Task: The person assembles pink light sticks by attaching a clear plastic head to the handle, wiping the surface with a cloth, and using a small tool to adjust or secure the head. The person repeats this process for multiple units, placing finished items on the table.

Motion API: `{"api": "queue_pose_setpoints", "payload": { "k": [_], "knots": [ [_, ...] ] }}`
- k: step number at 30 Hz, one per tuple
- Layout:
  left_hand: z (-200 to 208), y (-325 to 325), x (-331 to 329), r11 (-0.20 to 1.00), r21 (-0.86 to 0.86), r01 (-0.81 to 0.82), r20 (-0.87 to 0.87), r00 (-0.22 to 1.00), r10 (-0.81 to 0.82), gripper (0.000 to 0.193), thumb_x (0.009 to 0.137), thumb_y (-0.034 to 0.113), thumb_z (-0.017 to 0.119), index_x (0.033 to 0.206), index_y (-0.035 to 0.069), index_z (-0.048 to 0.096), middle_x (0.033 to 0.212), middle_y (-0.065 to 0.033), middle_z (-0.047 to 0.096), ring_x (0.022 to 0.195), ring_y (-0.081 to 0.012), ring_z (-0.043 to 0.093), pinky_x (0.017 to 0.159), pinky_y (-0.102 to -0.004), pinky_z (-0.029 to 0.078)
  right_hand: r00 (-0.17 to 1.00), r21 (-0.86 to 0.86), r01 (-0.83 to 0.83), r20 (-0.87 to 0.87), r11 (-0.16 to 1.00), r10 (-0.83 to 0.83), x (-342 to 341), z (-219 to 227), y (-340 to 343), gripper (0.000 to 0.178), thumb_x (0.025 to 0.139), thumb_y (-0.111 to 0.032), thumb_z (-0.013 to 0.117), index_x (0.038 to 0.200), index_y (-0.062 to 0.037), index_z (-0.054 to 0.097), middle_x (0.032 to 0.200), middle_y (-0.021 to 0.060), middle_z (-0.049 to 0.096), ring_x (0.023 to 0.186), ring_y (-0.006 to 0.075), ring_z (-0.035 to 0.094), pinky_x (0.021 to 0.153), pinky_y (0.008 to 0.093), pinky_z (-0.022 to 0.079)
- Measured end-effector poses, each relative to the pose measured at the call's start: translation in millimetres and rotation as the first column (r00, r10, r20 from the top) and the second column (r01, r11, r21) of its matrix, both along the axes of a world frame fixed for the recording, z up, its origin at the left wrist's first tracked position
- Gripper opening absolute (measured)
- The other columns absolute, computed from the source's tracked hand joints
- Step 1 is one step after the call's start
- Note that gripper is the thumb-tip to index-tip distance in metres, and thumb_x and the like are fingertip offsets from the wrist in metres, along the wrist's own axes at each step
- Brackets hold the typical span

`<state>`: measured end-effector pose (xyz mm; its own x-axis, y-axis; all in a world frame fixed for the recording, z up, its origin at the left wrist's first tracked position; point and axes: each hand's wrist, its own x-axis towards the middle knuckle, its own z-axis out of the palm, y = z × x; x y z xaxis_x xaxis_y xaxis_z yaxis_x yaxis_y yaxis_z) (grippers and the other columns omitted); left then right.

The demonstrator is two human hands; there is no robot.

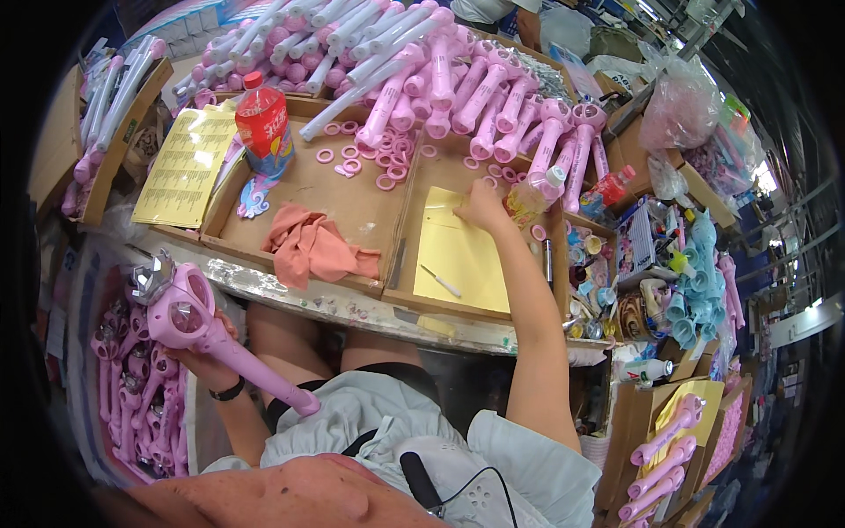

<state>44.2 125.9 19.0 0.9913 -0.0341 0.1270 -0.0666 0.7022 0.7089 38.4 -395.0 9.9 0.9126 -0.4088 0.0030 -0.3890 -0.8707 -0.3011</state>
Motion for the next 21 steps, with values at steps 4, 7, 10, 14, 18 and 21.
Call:
{"api": "queue_pose_setpoints", "payload": {
  "k": [4, 7, 10, 14, 18, 21],
  "knots": [
    [-4, -3, 0, 1.000, -0.009, 0.009, 0.003, 1.000, -0.009, 0.100, 0.070, 0.084, 0.035, 0.121, -0.002, 0.042, 0.092, -0.0157, 0.058, 0.062, -0.0227, 0.054, 0.052, -0.0307, 0.044, 0.978, -0.113, -0.030, 0.200, 0.993, 0.053, -16, -23, 11, 0.045, 0.077, -0.025, 0.068, 0.110, 0.0026, 0.056, 0.109, 0.0216, 0.054, 0.102, 0.0359, 0.051, 0.089, 0.0404, 0.041],
    [-7, -5, -1, 0.999, -0.028, 0.023, 0.035, 0.999, -0.022, 0.092, 0.075, 0.080, 0.034, 0.124, 0.003, 0.040, 0.098, -0.0153, 0.056, 0.061, -0.0216, 0.051, 0.052, -0.0317, 0.042, 0.934, -0.157, -0.011, 0.350, 0.988, 0.066, -24, -38, 19, 0.040, 0.081, -0.022, 0.063, 0.113, 0.0018, 0.056, 0.111, 0.0202, 0.055, 0.103, 0.0353, 0.052, 0.088, 0.0395, 0.042],
    [-8, -7, -1, 0.999, 0.000, 0.032, 0.063, 0.997, -0.032, 0.090, 0.076, 0.080, 0.034, 0.123, 0.003, 0.041, 0.098, -0.0151, 0.055, 0.061, -0.0214, 0.051, 0.052, -0.0315, 0.042, 0.897, -0.139, -0.005, 0.436, 0.990, 0.066, -27, -45, 23, 0.038, 0.082, -0.021, 0.062, 0.112, 0.0017, 0.057, 0.111, 0.0193, 0.056, 0.103, 0.0351, 0.053, 0.089, 0.0397, 0.042],
    [-7, -12, -3, 1.000, -0.007, 0.010, 0.020, 1.000, -0.010, 0.100, 0.072, 0.084, 0.032, 0.124, -0.001, 0.041, 0.093, -0.0163, 0.057, 0.063, -0.0219, 0.053, 0.054, -0.0310, 0.043, 0.915, -0.159, -0.013, 0.397, 0.987, 0.076, -28, -46, 24, 0.040, 0.082, -0.021, 0.062, 0.114, 0.0020, 0.055, 0.110, 0.0182, 0.057, 0.103, 0.0343, 0.053, 0.089, 0.0402, 0.042],
    [-6, -14, -4, 0.998, 0.023, 0.050, 0.049, 0.997, -0.051, 0.092, 0.074, 0.082, 0.033, 0.120, 0.002, 0.042, 0.094, -0.0148, 0.055, 0.061, -0.0205, 0.050, 0.052, -0.0306, 0.042, 0.876, -0.136, 0.017, 0.480, 0.991, 0.051, -27, -47, 26, 0.042, 0.082, -0.018, 0.061, 0.117, 0.0033, 0.051, 0.111, 0.0202, 0.056, 0.103, 0.0360, 0.052, 0.090, 0.0418, 0.041],
    [-7, -14, -3, 0.999, 0.023, 0.038, 0.019, 0.999, -0.038, 0.094, 0.073, 0.083, 0.033, 0.120, 0.002, 0.042, 0.093, -0.0149, 0.055, 0.060, -0.0205, 0.050, 0.051, -0.0303, 0.042, 0.849, -0.096, 0.017, 0.527, 0.995, 0.037, -26, -47, 27, 0.042, 0.082, -0.017, 0.060, 0.116, 0.0055, 0.050, 0.112, 0.0229, 0.053, 0.105, 0.0376, 0.049, 0.091, 0.0439, 0.039]
  ]
}}
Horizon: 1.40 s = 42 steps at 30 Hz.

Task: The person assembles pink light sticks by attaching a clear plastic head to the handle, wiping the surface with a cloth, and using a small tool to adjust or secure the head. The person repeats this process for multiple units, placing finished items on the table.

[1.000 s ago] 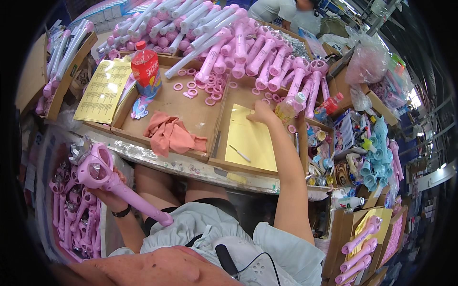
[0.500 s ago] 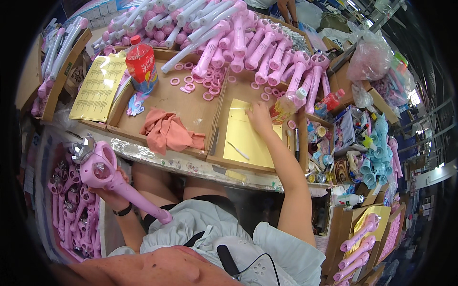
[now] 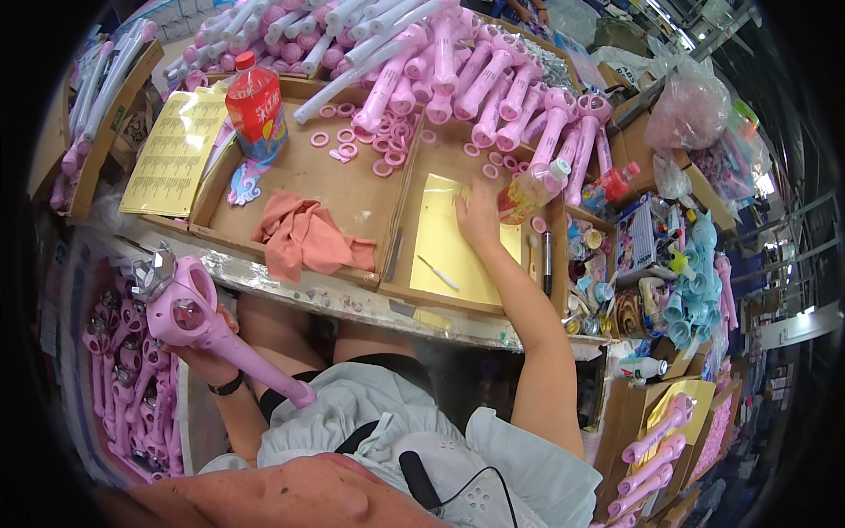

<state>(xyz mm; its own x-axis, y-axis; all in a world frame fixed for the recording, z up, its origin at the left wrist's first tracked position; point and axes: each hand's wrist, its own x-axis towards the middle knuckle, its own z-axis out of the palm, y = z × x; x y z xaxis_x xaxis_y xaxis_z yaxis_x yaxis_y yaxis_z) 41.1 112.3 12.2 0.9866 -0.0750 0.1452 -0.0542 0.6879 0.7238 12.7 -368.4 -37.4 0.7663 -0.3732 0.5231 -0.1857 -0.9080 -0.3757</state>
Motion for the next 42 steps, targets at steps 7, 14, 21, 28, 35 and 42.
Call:
{"api": "queue_pose_setpoints", "payload": {
  "k": [7, 14, 21, 28, 35, 42],
  "knots": [
    [-6, 0, 2, 0.999, -0.021, 0.024, 0.004, 1.000, -0.024, 0.094, 0.072, 0.083, 0.035, 0.121, 0.003, 0.042, 0.094, -0.0151, 0.055, 0.060, -0.0206, 0.051, 0.050, -0.0300, 0.042, 0.998, -0.072, 0.017, -0.062, 0.997, -0.022, 0, 2, 0, 0.035, 0.081, -0.013, 0.062, 0.112, 0.0006, 0.056, 0.109, 0.0183, 0.054, 0.102, 0.0349, 0.051, 0.088, 0.0388, 0.042],
    [-13, 5, 3, 0.999, -0.038, 0.008, -0.028, 1.000, -0.009, 0.109, 0.068, 0.086, 0.034, 0.130, -0.003, 0.037, 0.096, -0.0186, 0.057, 0.067, -0.0232, 0.054, 0.056, -0.0308, 0.043, 0.999, -0.004, 0.012, -0.038, 1.000, -0.012, -2, 4, 3, 0.035, 0.080, -0.016, 0.061, 0.111, 0.0003, 0.058, 0.110, 0.0187, 0.054, 0.104, 0.0359, 0.050, 0.090, 0.0410, 0.041],
    [-17, 6, 2, 0.997, -0.074, 0.030, -0.006, 1.000, -0.030, 0.108, 0.068, 0.086, 0.033, 0.130, -0.003, 0.037, 0.097, -0.0183, 0.057, 0.069, -0.0232, 0.054, 0.057, -0.0307, 0.044, 0.999, -0.052, 0.009, -0.043, 0.999, -0.011, -1, 5, 4, 0.031, 0.082, -0.015, 0.059, 0.109, 0.0002, 0.059, 0.109, 0.0168, 0.057, 0.101, 0.0343, 0.053, 0.089, 0.0401, 0.043],
    [-11, 4, 1, 0.999, -0.023, 0.038, -0.009, 0.999, -0.039, 0.106, 0.070, 0.085, 0.033, 0.129, -0.002, 0.038, 0.096, -0.0182, 0.057, 0.068, -0.0234, 0.054, 0.057, -0.0311, 0.044, 0.999, -0.083, 0.014, -0.033, 0.996, -0.017, -1, 5, 7, 0.025, 0.083, -0.014, 0.057, 0.103, 0.0000, 0.062, 0.106, 0.0139, 0.062, 0.099, 0.0318, 0.056, 0.087, 0.0387, 0.044],
    [-8, 2, 1, 0.999, -0.018, 0.039, -0.009, 0.999, -0.039, 0.104, 0.070, 0.085, 0.034, 0.128, -0.002, 0.038, 0.095, -0.0171, 0.056, 0.066, -0.0228, 0.053, 0.056, -0.0308, 0.044, 0.997, -0.067, 0.063, -0.047, 0.996, -0.066, -2, 10, 11, 0.021, 0.082, -0.014, 0.060, 0.098, 0.0006, 0.062, 0.113, 0.0178, 0.056, 0.100, 0.0349, 0.055, 0.085, 0.0389, 0.045],
    [-6, 0, 0, 0.998, -0.019, 0.056, -0.006, 0.998, -0.056, 0.104, 0.070, 0.085, 0.034, 0.126, -0.002, 0.039, 0.094, -0.0165, 0.055, 0.066, -0.0222, 0.052, 0.056, -0.0304, 0.043, 0.999, -0.025, 0.031, -0.038, 0.999, -0.032, -3, 10, 11, 0.019, 0.080, -0.015, 0.063, 0.088, -0.0002, 0.056, 0.115, 0.0198, 0.052, 0.100, 0.0374, 0.054, 0.083, 0.0418, 0.045]
  ]
}}
